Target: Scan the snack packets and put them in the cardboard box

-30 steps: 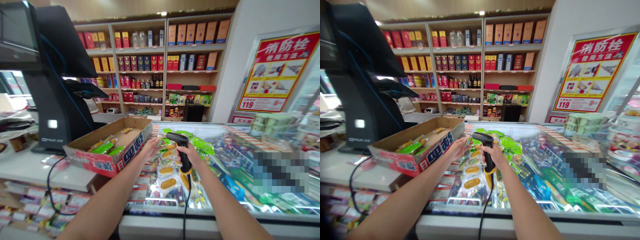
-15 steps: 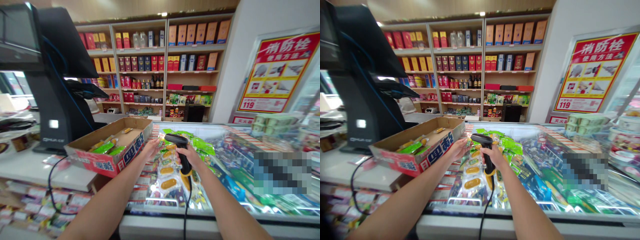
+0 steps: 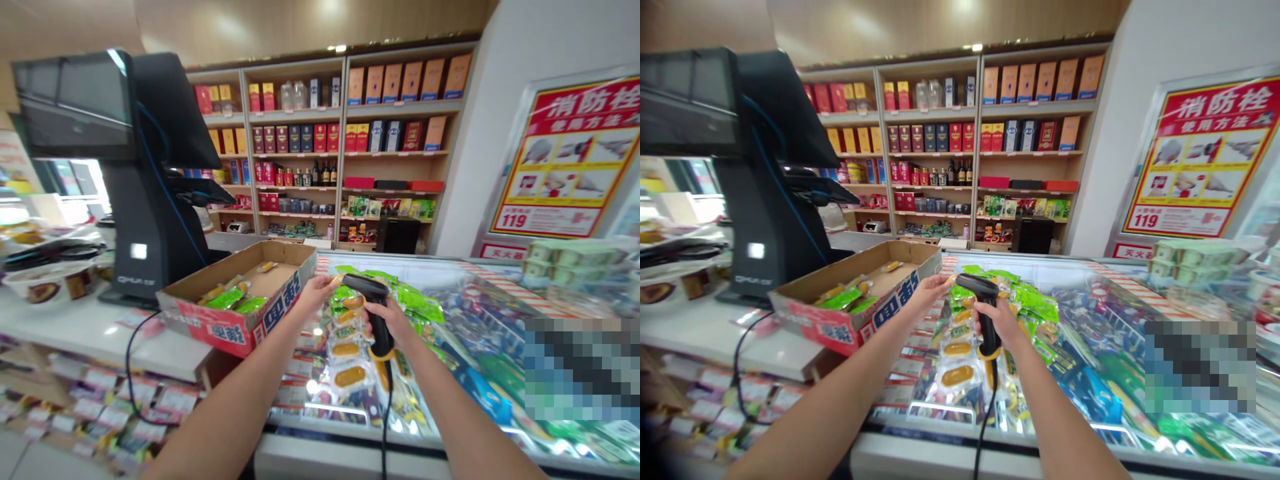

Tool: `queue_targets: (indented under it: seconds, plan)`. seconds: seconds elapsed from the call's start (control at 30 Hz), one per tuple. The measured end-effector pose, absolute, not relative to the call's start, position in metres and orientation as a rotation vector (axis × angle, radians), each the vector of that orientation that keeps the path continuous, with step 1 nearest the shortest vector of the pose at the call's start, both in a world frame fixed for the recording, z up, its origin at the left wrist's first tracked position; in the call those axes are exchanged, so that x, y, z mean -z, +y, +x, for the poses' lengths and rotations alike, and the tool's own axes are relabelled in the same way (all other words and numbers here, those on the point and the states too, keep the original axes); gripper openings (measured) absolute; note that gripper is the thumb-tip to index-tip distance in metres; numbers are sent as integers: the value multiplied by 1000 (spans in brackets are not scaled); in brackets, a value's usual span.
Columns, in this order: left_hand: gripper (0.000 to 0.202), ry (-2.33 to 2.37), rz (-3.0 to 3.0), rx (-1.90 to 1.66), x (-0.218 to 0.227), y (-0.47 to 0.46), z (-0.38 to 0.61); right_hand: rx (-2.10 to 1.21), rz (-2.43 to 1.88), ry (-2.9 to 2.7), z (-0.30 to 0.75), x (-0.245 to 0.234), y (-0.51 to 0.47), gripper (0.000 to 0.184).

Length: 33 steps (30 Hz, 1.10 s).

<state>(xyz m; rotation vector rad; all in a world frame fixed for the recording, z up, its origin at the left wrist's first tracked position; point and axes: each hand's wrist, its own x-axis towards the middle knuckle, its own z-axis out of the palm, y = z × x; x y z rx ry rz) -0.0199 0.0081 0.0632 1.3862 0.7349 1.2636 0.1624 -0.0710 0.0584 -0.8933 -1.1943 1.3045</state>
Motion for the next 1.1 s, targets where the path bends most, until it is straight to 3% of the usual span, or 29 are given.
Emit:
queue_targets:
  seconds: [0.13, 0.27, 0.47, 0.57, 0.73, 0.9, 1.1]
  plan:
    - [29, 947, 1706, -1444, -112, -4, -50, -1303, -847, -1235, 142, -81, -75, 29]
    - [24, 1505, 1955, -1590, -151, -20, -106, -1285, -817, -1354, 104, -108, -77, 26]
    - [35, 2319, 1838, -1685, -163, -34, -168, -1302, -741, -1459, 57, -120, -74, 28]
    - [39, 2243, 1872, -1785, -157, -35, -166, -1309, -749, -1440, 54, -116, -74, 26]
    - [33, 1590, 2132, -1921, -137, -34, -117, -1244, -809, -1357, 83, -108, -72, 22]
    - [32, 1058, 2001, -1781, -100, -24, -45, -1138, -877, -1219, 131, -89, -62, 25]
    - [19, 1324, 1736, -1275, -57, 16, 1, -1100, -942, -1084, 168, -60, -54, 26]
